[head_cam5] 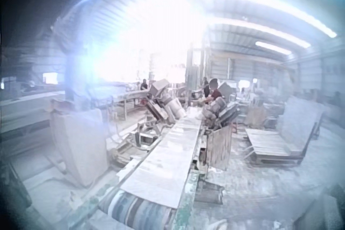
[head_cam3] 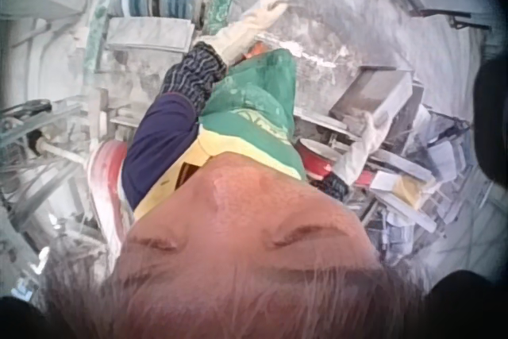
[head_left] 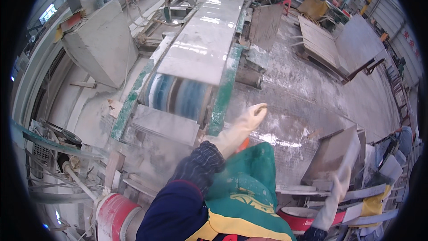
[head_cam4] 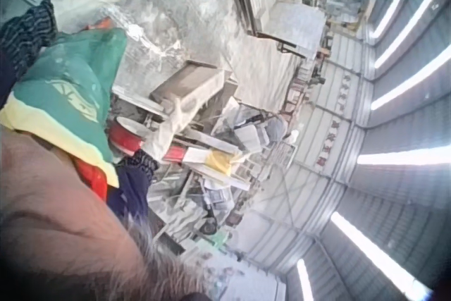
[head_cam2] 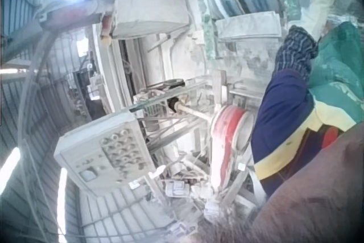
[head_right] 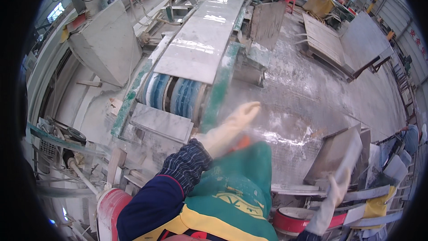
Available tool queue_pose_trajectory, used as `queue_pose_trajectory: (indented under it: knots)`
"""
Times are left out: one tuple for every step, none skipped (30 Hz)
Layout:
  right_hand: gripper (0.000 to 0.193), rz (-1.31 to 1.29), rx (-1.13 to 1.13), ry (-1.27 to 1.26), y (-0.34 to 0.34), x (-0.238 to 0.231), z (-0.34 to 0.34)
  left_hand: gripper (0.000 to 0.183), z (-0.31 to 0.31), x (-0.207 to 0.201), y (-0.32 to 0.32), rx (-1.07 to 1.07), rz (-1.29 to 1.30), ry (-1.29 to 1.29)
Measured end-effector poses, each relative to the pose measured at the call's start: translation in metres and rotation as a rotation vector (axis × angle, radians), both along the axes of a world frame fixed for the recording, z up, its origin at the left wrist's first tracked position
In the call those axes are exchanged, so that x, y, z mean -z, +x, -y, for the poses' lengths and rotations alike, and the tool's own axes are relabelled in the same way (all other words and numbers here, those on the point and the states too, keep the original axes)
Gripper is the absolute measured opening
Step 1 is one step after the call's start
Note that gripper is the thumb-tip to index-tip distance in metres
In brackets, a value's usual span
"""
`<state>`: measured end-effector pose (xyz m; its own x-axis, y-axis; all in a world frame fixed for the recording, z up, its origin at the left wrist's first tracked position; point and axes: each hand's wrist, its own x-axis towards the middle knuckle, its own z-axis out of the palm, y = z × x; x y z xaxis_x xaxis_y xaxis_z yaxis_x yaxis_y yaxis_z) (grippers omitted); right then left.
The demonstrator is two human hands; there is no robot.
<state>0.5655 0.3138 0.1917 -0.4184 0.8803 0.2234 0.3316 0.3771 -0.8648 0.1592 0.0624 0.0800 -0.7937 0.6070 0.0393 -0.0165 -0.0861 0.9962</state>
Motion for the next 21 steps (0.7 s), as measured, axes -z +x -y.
queue_pose_trajectory:
  knots:
    - [0.082, 0.018, -0.091, -0.033, -0.043, -0.01, 0.006, 0.042, -0.011, -0.011, 0.016, 0.072, 0.182, 0.1]
    - [0.084, 0.013, -0.254, -0.137, -0.076, -0.021, 0.017, 0.047, -0.015, -0.02, 0.031, 0.144, 0.369, 0.196]
    - [0.084, -0.028, -0.409, -0.086, -0.123, -0.024, 0.026, 0.048, -0.014, -0.026, 0.043, 0.139, 0.462, 0.233]
    - [0.084, 0.057, -0.512, -0.033, -0.156, -0.032, 0.039, 0.049, -0.013, -0.034, 0.051, 0.13, 0.552, 0.269]
    - [0.085, 0.073, -0.677, 0.072, -0.192, -0.037, 0.054, 0.05, -0.01, -0.041, 0.054, 0.127, 0.609, 0.322]
    - [0.085, 0.115, -0.82, 0.124, -0.233, -0.041, 0.069, 0.048, -0.002, -0.046, 0.047, 0.115, 0.515, 0.38]
    - [0.081, 0.249, -0.926, 0.355, -0.265, -0.045, 0.087, 0.044, 0.01, -0.05, 0.041, 0.096, 0.456, 0.374]
    - [0.081, 0.294, -1.025, 0.558, -0.286, -0.049, 0.108, 0.04, 0.021, -0.054, 0.035, 0.005, 0.466, 0.43]
    - [0.076, 0.304, -1.162, 0.621, -0.315, -0.048, 0.132, 0.034, 0.044, -0.054, 0.025, -0.075, 0.5, 0.475]
    - [0.057, 0.255, -1.25, 0.783, -0.334, -0.048, 0.154, 0.032, 0.063, -0.055, 0.012, -0.24, 0.497, 0.418]
    - [0.058, 0.282, -1.294, 0.87, -0.352, -0.045, 0.177, 0.031, 0.081, -0.055, 0.002, -0.376, 0.455, 0.429]
    - [0.064, 0.398, -1.366, 0.852, -0.369, -0.043, 0.196, 0.031, 0.103, -0.052, -0.005, -0.494, 0.531, 0.506]
    - [0.071, 0.38, -1.413, 0.972, -0.383, -0.041, 0.21, 0.032, 0.124, -0.049, -0.016, -0.615, 0.613, 0.573]
    - [0.072, 0.312, -1.396, 1.004, -0.391, -0.038, 0.215, 0.035, 0.143, -0.046, -0.026, -0.657, 0.57, 0.591]
    - [0.073, 0.382, -1.378, 1.015, -0.396, -0.033, 0.218, 0.038, 0.161, -0.04, -0.034, -0.693, 0.532, 0.611]
    - [0.073, 0.325, -1.336, 0.965, -0.397, -0.029, 0.212, 0.038, 0.176, -0.033, -0.046, -0.782, 0.566, 0.583]
    - [0.073, 0.342, -1.293, 0.911, -0.397, -0.024, 0.2, 0.038, 0.187, -0.026, -0.061, -0.863, 0.588, 0.579]
    - [0.073, 0.322, -1.248, 0.866, -0.397, -0.019, 0.185, 0.041, 0.198, -0.018, -0.074, -0.895, 0.576, 0.564]
    - [0.071, 0.376, -1.172, 0.807, -0.392, -0.013, 0.165, 0.044, 0.207, -0.008, -0.087, -0.927, 0.566, 0.558]
    - [0.073, 0.462, -1.111, 0.708, -0.384, -0.007, 0.138, 0.044, 0.212, 0.001, -0.099, -0.957, 0.558, 0.555]
    - [0.071, 0.492, -1.04, 0.661, -0.371, -0.001, 0.108, 0.044, 0.218, 0.01, -0.109, -0.959, 0.572, 0.518]
